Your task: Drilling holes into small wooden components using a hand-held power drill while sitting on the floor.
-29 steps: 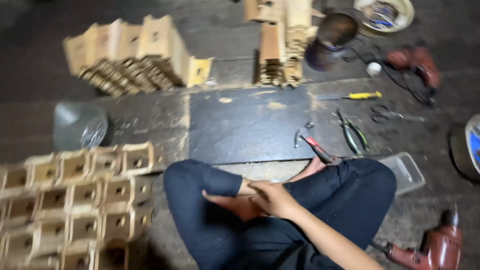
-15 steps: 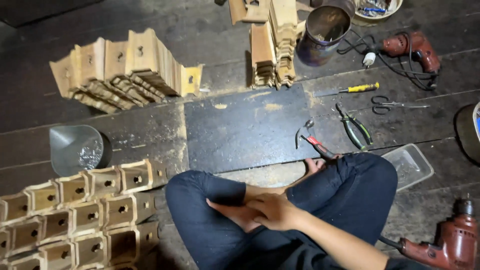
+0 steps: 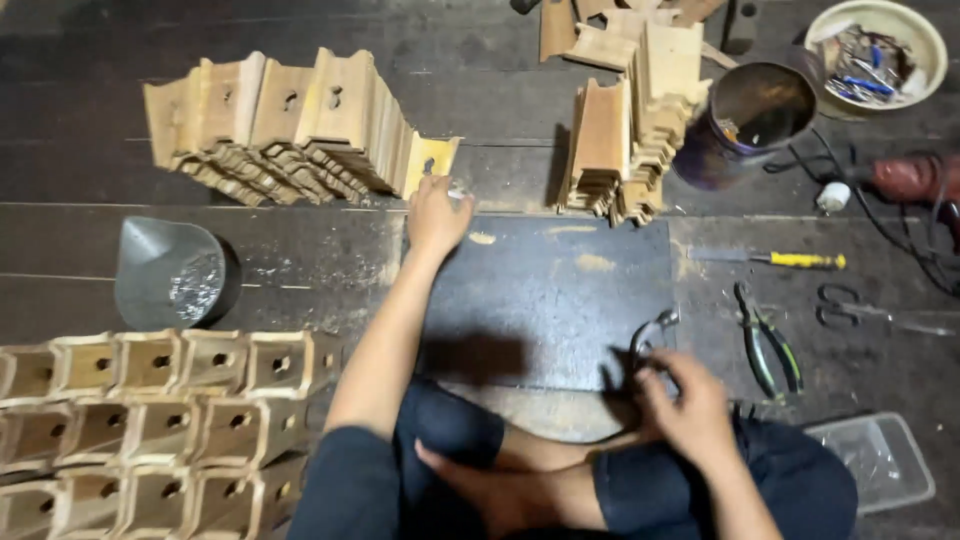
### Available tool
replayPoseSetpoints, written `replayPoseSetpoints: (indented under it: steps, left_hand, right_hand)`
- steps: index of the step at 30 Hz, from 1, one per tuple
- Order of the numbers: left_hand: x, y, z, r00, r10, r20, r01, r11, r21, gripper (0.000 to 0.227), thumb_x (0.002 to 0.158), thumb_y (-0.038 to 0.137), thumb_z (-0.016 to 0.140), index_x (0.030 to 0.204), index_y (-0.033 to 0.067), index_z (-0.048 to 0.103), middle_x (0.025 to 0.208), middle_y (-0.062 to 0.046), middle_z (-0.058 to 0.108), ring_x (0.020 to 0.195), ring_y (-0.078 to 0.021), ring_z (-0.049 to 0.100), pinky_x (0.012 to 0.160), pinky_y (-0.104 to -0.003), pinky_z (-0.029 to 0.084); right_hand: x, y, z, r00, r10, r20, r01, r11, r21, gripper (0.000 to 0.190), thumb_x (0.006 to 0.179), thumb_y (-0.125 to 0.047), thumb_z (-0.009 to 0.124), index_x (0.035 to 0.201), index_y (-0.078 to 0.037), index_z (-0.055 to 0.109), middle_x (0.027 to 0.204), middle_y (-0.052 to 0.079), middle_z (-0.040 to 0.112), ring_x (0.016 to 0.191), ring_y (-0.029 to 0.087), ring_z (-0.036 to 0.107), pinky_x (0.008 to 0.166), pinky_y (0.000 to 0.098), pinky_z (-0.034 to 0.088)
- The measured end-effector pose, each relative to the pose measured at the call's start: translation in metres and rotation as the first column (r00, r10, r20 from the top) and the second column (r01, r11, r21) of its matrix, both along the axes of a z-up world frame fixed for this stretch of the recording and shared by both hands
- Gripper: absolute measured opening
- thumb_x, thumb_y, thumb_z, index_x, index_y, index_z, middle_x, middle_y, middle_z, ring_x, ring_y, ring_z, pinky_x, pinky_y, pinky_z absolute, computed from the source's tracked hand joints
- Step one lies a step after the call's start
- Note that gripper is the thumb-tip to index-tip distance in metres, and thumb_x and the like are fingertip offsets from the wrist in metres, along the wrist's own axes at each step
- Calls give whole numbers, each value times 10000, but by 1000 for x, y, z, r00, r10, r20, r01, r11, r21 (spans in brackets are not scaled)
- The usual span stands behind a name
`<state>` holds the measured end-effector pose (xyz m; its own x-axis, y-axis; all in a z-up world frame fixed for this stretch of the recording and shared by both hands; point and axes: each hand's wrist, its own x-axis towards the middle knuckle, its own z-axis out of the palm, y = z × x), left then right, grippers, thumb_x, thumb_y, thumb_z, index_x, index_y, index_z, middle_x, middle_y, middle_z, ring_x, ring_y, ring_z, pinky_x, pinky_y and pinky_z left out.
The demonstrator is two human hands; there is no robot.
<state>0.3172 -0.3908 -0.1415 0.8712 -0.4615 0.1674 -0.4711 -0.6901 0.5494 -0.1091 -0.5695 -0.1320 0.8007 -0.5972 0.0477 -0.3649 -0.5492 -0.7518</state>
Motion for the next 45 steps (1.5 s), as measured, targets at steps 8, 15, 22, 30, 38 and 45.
replayPoseSetpoints:
  steps: [8, 15, 22, 30, 38, 45]
  left_hand:
    - [110, -51, -163, 956, 292, -8, -240, 801, 549, 800, 958, 612, 646, 1493, 33, 515, 1503, -135, 506, 1407, -348, 465, 988, -547, 526]
    - [88, -23, -85, 904, 209, 372, -243, 969, 47, 394, 873, 364, 765, 1143, 86, 697, 1216, -142, 651, 1060, -385, 611, 853, -515, 503]
    - [139, 18, 92, 903, 355, 241, -421, 838, 348, 1037, 923, 675, 733, 1623, 29, 322, 1673, -325, 223, 1507, -513, 295, 1227, -604, 233]
    - [192, 12, 92, 897, 427, 116, -439, 827, 352, 793, 778, 611, 833, 1359, 167, 526, 1277, -243, 674, 1229, -461, 594, 991, -585, 413]
    - [109, 11, 106, 970, -68, 234, 73, 997, -13, 1029, 667, 284, 1096, 1470, -46, 545, 1218, -368, 683, 1142, -558, 661, 941, -613, 508]
    - [-64, 3, 28, 831, -556, 36, 453, 712, 537, 915, 506, 391, 984, 1269, 13, 651, 1146, -246, 681, 1125, -497, 649, 972, -662, 489]
  right_hand:
    - [16, -8, -8, 996, 53, -76, -44, 994, 105, 327, 906, -254, 752, 1197, -107, 784, 1162, 53, 824, 1032, 174, 792, 978, 306, 553]
    - [7, -7, -17, 991, -10, -130, 27, 991, 128, 315, 875, -268, 758, 1180, -196, 791, 1120, -30, 807, 851, 55, 743, 487, 221, 570]
    - [-16, 5, -12, 997, -9, 74, 10, 1000, -17, 270, 878, -216, 744, 1129, -132, 798, 1158, 27, 821, 1032, 108, 772, 736, 237, 599]
    - [-186, -101, -97, 996, -62, 62, 83, 898, -431, 350, 919, -247, 798, 1265, -262, 845, 1171, 14, 783, 1080, 241, 759, 964, 372, 562]
    - [-483, -54, -143, 703, -680, 208, 618, 440, -651, 478, 1000, -226, 961, 1422, -28, 855, 1269, 216, 689, 1200, 417, 683, 1077, 483, 551]
    - [-482, 115, -178, -33, -980, -197, 855, 75, -514, 701, 917, -337, 909, 1506, -70, 638, 1376, 288, 476, 1240, 550, 444, 868, 781, 383]
